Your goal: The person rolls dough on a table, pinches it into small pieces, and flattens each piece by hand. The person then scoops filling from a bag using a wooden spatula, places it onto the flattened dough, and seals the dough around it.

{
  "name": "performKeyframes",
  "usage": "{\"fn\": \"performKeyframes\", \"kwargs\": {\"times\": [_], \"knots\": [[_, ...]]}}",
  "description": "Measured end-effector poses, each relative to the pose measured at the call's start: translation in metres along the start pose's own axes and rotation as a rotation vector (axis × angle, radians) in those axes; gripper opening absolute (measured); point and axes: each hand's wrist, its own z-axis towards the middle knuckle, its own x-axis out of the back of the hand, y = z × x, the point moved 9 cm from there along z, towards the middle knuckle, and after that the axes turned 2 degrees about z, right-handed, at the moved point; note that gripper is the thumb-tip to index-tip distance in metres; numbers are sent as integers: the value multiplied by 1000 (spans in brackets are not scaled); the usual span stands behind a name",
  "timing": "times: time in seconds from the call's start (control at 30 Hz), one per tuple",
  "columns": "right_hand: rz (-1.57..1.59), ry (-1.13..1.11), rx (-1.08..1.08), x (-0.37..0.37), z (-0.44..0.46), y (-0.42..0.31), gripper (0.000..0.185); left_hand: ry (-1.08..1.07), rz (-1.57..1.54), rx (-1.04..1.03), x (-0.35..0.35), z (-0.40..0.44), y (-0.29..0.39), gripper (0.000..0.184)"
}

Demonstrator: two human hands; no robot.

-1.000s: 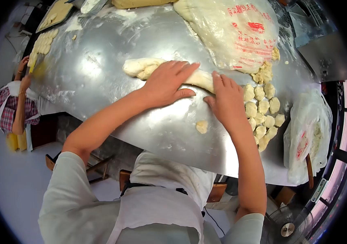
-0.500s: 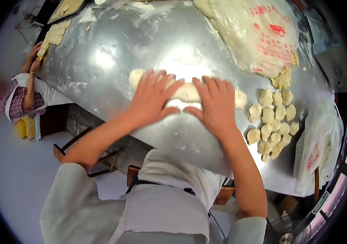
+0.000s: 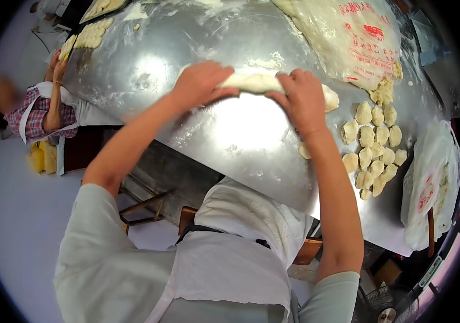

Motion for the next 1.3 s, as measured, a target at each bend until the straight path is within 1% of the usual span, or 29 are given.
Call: {"fn": "performKeyframes", "kwargs": {"times": [0.03,0.07,0.1,0.17,0.2,0.23,0.3,0.33,0.43,0.47,0.57,0.6,0.63,0.7,0.73,0.83,0.87,0.97,1.0,1.13,1.2,1.23,1.27,1.3], "knots": [[11,2,19,2,-10,-13,40,5,-6,2,7,-21,15,46],[32,-76,-1,-1,-20,-20,45,19,1,21,18,-38,30,52],[39,-65,22,6,-27,-30,49,36,6,40,28,-55,45,60],[40,-59,51,23,-45,-48,57,8,-113,150,36,-84,59,61],[40,-137,26,24,-56,-53,65,-1,-178,201,38,-95,66,61],[52,-135,10,26,-67,-60,65,-7,-177,231,38,-103,75,60],[81,-121,32,37,-85,-73,62,-10,-167,288,37,-112,85,58],[148,-119,60,47,-89,-75,49,-26,-202,352,35,-115,82,54],[441,76,-233,71,-120,-40,35,105,-435,419,39,-107,69,50],[416,252,-318,81,-133,-31,24,198,-397,406,47,-91,80,50],[469,232,-705,64,-184,5,19,233,-349,232,46,-24,132,55],[501,287,-665,55,-193,8,19,213,-371,176,36,-6,150,57],[360,263,-573,59,-187,0,26,189,-394,119,25,11,166,59],[176,265,-522,66,-173,-13,33,141,-283,-19,-7,36,193,61],[96,290,-462,68,-165,-17,32,117,-225,-89,-18,44,203,63],[152,285,-532,60,-164,-8,24,-70,-127,-28,-53,60,201,64],[175,282,-557,58,-168,-6,22,-16,-128,-37,-52,63,199,56],[199,317,-673,70,-194,1,18,20,25,-88,-55,70,198,44],[213,332,-667,72,-202,5,16,75,31,-84,-57,77,196,37],[455,348,-828,72,-223,19,17,-25,-10,-52,-68,93,192,35],[574,398,-908,77,-225,27,19,52,-97,-45,-55,77,198,39],[559,411,-908,82,-222,30,19,82,-141,-46,-49,67,202,41],[543,424,-920,88,-221,32,18,108,-212,-40,-45,56,206,49],[526,436,-938,91,-223,35,18,111,-248,-41,-43,50,209,50]]}}
